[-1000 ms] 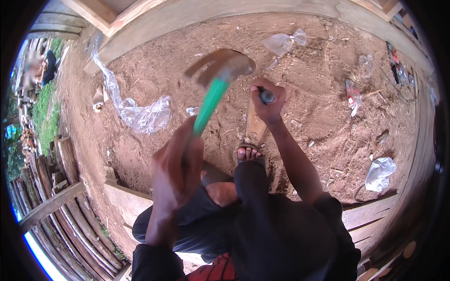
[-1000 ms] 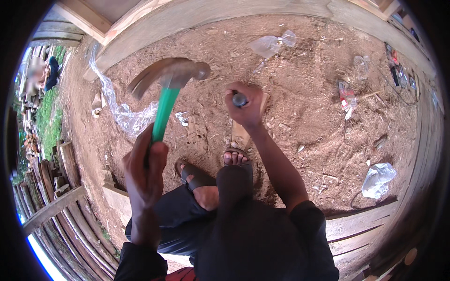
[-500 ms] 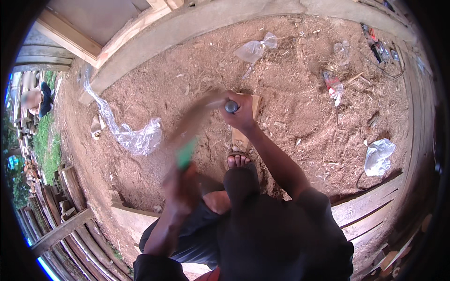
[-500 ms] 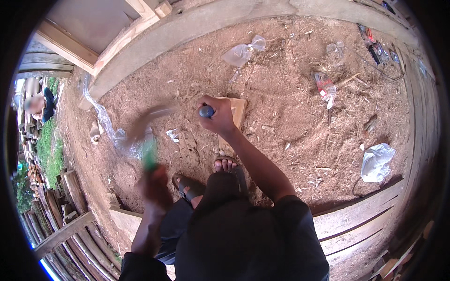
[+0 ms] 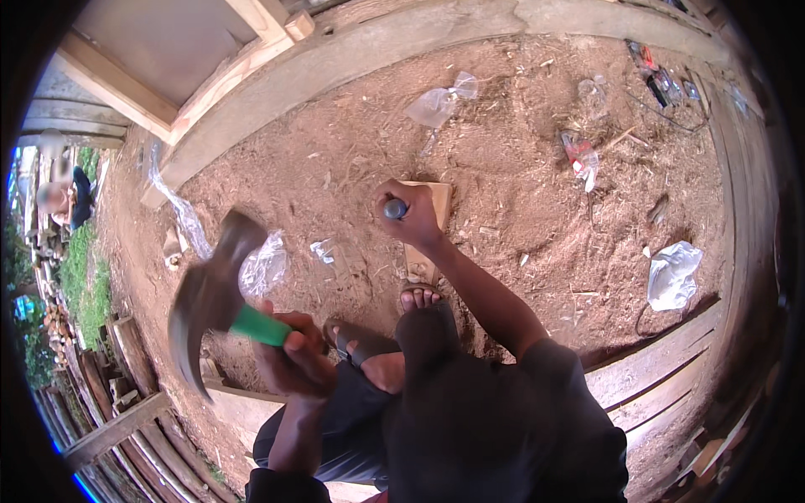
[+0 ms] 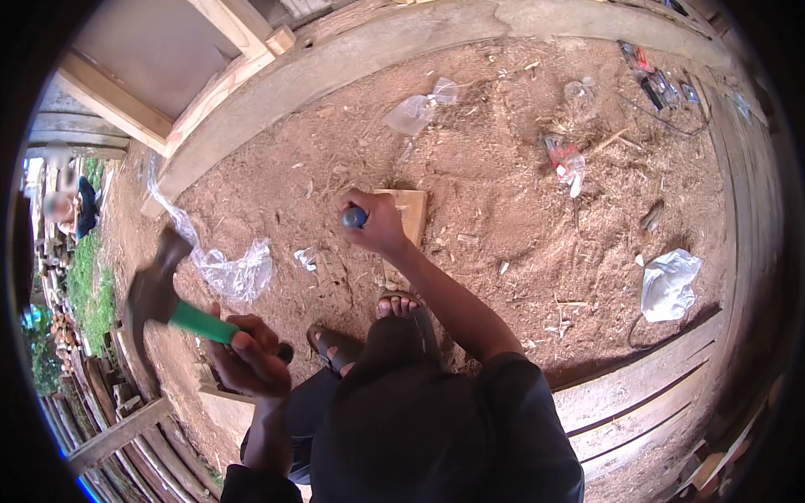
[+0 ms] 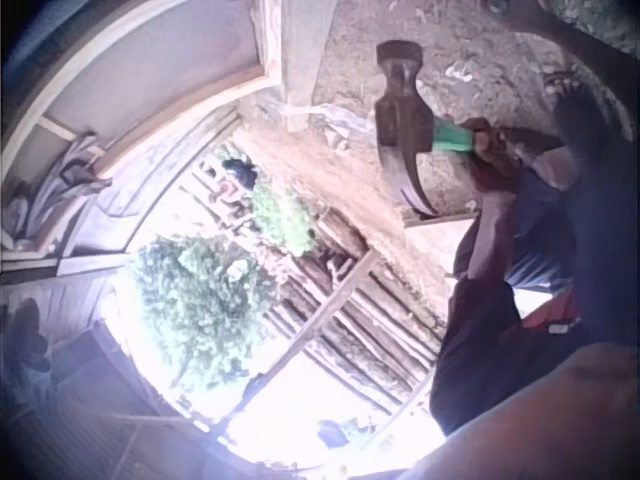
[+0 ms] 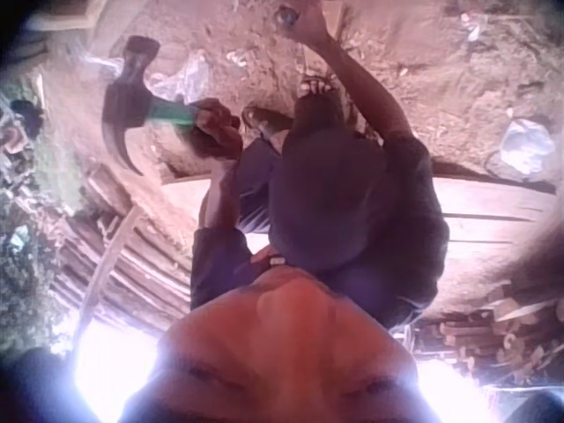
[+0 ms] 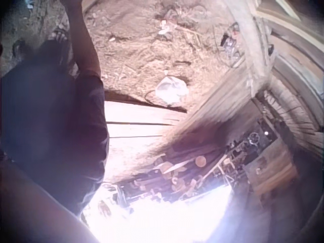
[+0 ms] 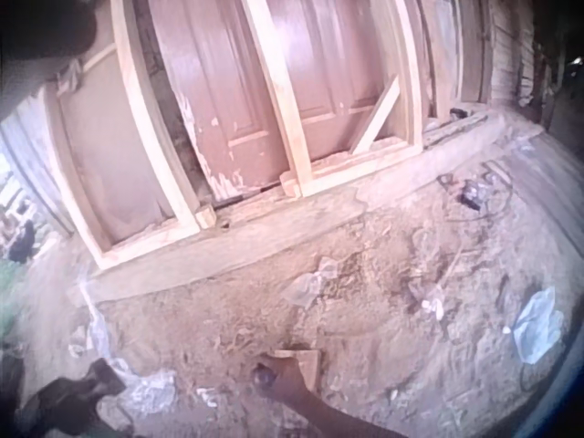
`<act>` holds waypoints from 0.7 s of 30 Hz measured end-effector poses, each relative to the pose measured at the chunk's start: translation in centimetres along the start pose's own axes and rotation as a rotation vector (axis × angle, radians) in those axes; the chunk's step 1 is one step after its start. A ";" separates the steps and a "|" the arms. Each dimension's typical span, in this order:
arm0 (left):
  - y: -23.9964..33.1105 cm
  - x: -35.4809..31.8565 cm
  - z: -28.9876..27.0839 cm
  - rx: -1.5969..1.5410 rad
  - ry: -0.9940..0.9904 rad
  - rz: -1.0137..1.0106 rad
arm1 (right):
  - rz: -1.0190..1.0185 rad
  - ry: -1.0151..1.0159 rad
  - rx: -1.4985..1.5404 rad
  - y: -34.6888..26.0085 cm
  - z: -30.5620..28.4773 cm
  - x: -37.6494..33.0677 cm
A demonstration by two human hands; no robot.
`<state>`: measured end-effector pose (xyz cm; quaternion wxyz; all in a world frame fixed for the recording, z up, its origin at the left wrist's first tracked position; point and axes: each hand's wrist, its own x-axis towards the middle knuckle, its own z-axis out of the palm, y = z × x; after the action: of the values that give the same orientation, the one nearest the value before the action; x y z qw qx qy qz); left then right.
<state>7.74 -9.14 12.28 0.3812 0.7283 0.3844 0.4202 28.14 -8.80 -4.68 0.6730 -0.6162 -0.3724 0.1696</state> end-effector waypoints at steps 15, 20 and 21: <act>1.0 2.9 -1.1 0.052 -0.276 -0.244 | 0.350 0.213 0.192 4.4 -3.2 9.0; 0.6 2.8 -1.6 -0.060 -0.277 -0.365 | 0.335 0.167 0.144 5.8 -2.6 8.6; 0.8 2.8 -1.7 -0.032 -0.286 -0.358 | 0.289 0.114 0.111 4.9 -1.8 7.8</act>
<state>7.35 -6.59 14.52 0.5117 0.6945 0.4429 0.2443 35.72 -3.84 -7.02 0.6947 -0.6337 -0.2312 0.2499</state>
